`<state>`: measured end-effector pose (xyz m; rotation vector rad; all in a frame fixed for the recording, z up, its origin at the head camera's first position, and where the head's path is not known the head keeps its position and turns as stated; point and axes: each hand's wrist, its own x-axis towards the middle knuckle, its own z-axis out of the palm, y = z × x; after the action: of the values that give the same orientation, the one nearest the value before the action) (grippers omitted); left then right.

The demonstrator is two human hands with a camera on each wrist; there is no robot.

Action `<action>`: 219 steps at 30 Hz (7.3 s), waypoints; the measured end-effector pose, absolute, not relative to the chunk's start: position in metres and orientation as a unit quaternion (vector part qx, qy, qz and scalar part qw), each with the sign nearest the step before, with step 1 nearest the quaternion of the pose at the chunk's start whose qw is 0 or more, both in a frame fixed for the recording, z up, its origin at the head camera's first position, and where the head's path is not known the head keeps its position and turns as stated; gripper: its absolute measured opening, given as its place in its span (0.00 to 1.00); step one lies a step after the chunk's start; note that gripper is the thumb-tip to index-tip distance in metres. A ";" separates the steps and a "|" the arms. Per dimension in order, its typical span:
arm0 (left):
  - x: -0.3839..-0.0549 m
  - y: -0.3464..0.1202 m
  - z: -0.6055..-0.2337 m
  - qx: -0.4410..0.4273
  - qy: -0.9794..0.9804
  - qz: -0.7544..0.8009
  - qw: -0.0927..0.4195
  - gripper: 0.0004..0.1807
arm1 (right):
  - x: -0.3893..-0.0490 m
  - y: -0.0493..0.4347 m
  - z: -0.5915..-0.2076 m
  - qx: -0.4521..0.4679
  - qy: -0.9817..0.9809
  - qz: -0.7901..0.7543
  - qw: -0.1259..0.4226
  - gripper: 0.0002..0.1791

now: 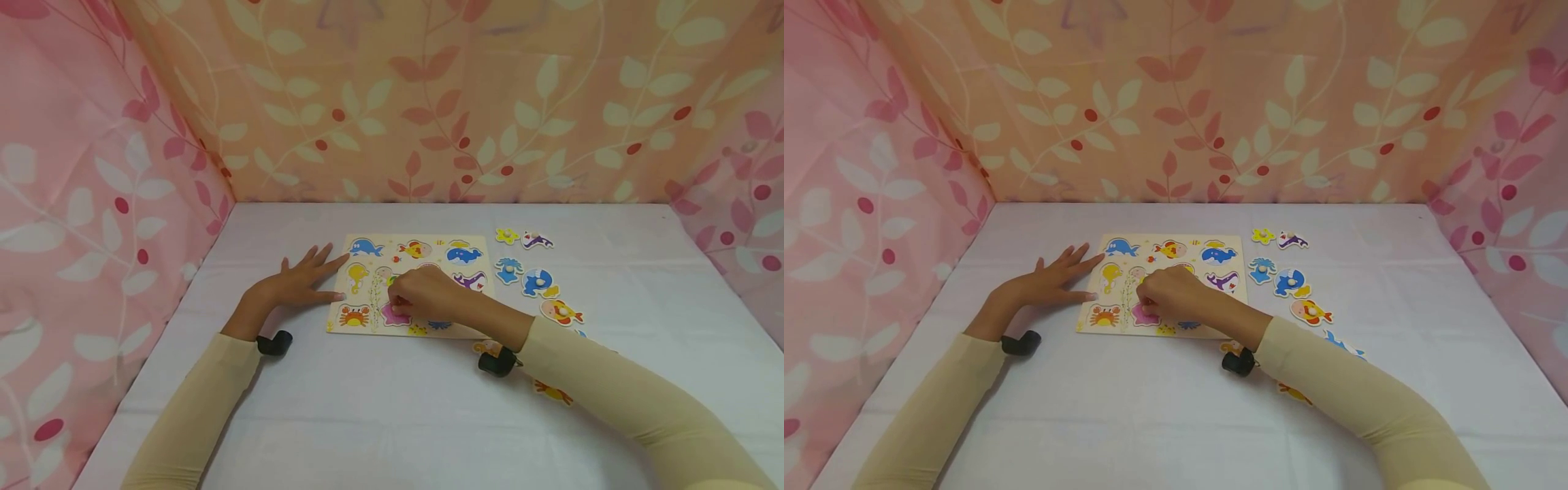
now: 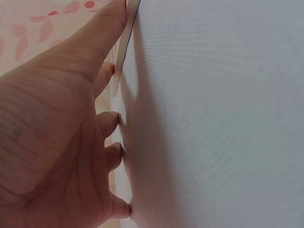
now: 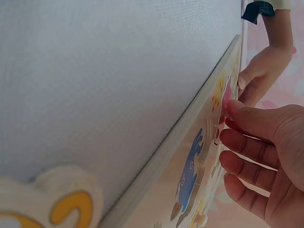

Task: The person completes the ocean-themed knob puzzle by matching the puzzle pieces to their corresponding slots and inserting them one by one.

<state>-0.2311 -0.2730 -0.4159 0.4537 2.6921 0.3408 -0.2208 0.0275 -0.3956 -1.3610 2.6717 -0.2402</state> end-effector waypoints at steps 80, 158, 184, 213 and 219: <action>-0.233 -0.275 -0.422 0.163 0.960 0.127 0.188 0.54 | -0.143 0.170 -0.389 -0.274 0.947 -0.113 0.126 0.10; -0.233 -0.274 -0.422 0.166 0.963 0.116 0.180 0.53 | -0.176 0.136 -0.356 -0.415 0.891 -0.183 0.030 0.10; -0.233 -0.277 -0.424 0.161 0.963 0.120 0.181 0.54 | -0.243 0.060 -0.366 -0.441 0.884 -0.148 0.054 0.06; -0.229 -0.271 -0.428 0.186 0.958 0.124 0.179 0.50 | -0.273 -0.025 -0.383 -0.463 0.876 -0.114 0.067 0.06; -0.227 -0.271 -0.423 0.188 0.958 0.129 0.176 0.50 | -0.274 -0.033 -0.386 -0.454 0.883 -0.102 0.064 0.08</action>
<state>-0.2266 -0.2707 -0.4227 0.5310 2.7117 0.3655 -0.2741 -0.0331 -0.3863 -1.3704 2.6659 -0.3095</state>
